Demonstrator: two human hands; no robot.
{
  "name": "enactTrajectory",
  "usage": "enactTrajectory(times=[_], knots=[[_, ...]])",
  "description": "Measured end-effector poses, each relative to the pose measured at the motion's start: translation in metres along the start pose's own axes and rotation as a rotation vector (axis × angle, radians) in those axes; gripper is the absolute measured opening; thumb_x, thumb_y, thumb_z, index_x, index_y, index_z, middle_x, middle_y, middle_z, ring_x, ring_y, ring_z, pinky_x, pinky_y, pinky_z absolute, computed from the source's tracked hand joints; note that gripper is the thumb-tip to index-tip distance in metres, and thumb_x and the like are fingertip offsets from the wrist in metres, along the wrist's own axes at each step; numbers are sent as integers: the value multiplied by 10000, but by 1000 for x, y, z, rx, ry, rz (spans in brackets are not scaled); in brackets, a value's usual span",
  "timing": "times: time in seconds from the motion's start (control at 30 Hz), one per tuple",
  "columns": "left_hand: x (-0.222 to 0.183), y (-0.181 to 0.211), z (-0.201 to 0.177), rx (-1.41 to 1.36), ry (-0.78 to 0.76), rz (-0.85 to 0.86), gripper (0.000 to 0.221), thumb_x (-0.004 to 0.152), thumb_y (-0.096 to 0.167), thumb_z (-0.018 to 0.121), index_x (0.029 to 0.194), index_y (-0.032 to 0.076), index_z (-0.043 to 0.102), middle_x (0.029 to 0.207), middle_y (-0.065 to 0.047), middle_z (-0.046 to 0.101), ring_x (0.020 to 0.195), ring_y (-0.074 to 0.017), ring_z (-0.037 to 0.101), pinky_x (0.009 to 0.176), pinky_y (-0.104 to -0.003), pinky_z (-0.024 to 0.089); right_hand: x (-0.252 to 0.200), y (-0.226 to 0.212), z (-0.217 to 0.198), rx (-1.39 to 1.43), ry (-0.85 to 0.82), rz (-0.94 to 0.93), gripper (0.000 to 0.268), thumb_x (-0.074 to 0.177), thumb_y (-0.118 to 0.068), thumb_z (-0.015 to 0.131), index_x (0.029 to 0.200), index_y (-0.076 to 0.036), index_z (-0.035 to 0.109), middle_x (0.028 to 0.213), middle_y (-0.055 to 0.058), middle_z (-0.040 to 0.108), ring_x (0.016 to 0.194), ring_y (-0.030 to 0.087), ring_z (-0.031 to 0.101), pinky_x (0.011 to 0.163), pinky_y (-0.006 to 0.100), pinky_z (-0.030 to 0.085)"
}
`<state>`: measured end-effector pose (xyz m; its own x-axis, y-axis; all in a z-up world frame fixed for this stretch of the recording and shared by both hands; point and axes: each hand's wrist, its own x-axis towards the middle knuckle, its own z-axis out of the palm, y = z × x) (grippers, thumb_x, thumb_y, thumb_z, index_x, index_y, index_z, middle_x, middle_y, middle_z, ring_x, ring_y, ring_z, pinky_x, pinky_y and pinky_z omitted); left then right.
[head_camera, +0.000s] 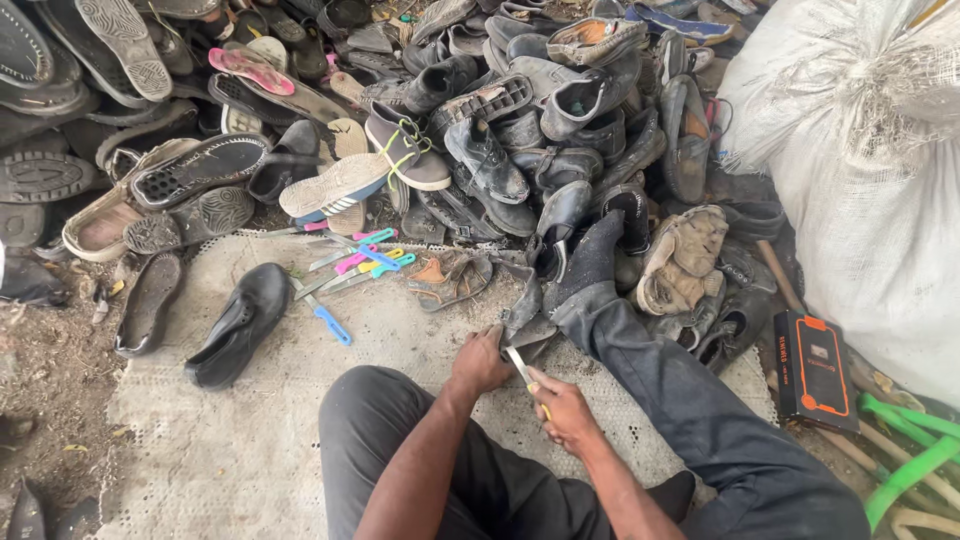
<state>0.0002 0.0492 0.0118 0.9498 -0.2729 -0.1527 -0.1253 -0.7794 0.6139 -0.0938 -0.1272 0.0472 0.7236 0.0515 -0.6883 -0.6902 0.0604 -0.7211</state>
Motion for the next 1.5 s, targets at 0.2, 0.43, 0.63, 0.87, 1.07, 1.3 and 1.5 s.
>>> enactTrajectory(times=[0.2,0.43,0.63,0.87,1.07,1.3,1.5], knots=[[8,6,5,54,35,-158,286,940,283,570,1084,70,696,1021,-226,722,956,-422,704,862,-520,553,-15,6,-41,-319,158,-232,476,973,-174,603,1446,-217,637,598,-8,513,433,65,392,394,264,314],[3,-33,-78,93,318,-219,312,873,351,656,1108,151,697,876,-189,722,789,-407,705,690,-542,554,-4,14,-68,-330,360,-393,464,975,-157,602,1438,-163,623,641,25,561,529,104,479,495,300,431],[-157,-120,-202,249,278,-606,373,865,356,679,1167,138,672,966,-183,716,881,-389,698,762,-505,547,19,26,-52,-425,327,-372,512,934,-165,642,1434,-120,539,735,26,675,620,118,623,584,311,511],[-200,-69,-181,169,358,-962,454,854,363,706,1235,123,644,1071,-177,710,989,-368,691,846,-462,538,40,19,-17,-352,291,-475,421,927,-162,653,1332,-51,626,722,50,642,596,139,602,571,317,506],[-167,6,-107,-319,286,-421,529,846,368,729,1294,110,619,1160,-172,704,1082,-350,684,918,-425,531,23,39,-23,-199,270,-492,338,953,-155,651,1271,-44,674,685,7,589,554,78,517,491,271,442],[-23,67,-14,264,-100,-198,1002,749,456,858,1505,51,340,1447,-208,455,1359,-394,442,1097,-528,401,-31,10,-65,-3,406,-329,339,952,-131,632,1276,-40,669,660,14,564,467,94,430,413,285,364],[-29,92,-66,326,-352,-189,826,782,414,798,1393,-56,502,1378,-215,551,1278,-358,573,1060,-426,516,-2,50,-93,-7,382,-325,377,950,-111,634,1322,-52,655,650,22,561,456,99,437,407,284,353]])
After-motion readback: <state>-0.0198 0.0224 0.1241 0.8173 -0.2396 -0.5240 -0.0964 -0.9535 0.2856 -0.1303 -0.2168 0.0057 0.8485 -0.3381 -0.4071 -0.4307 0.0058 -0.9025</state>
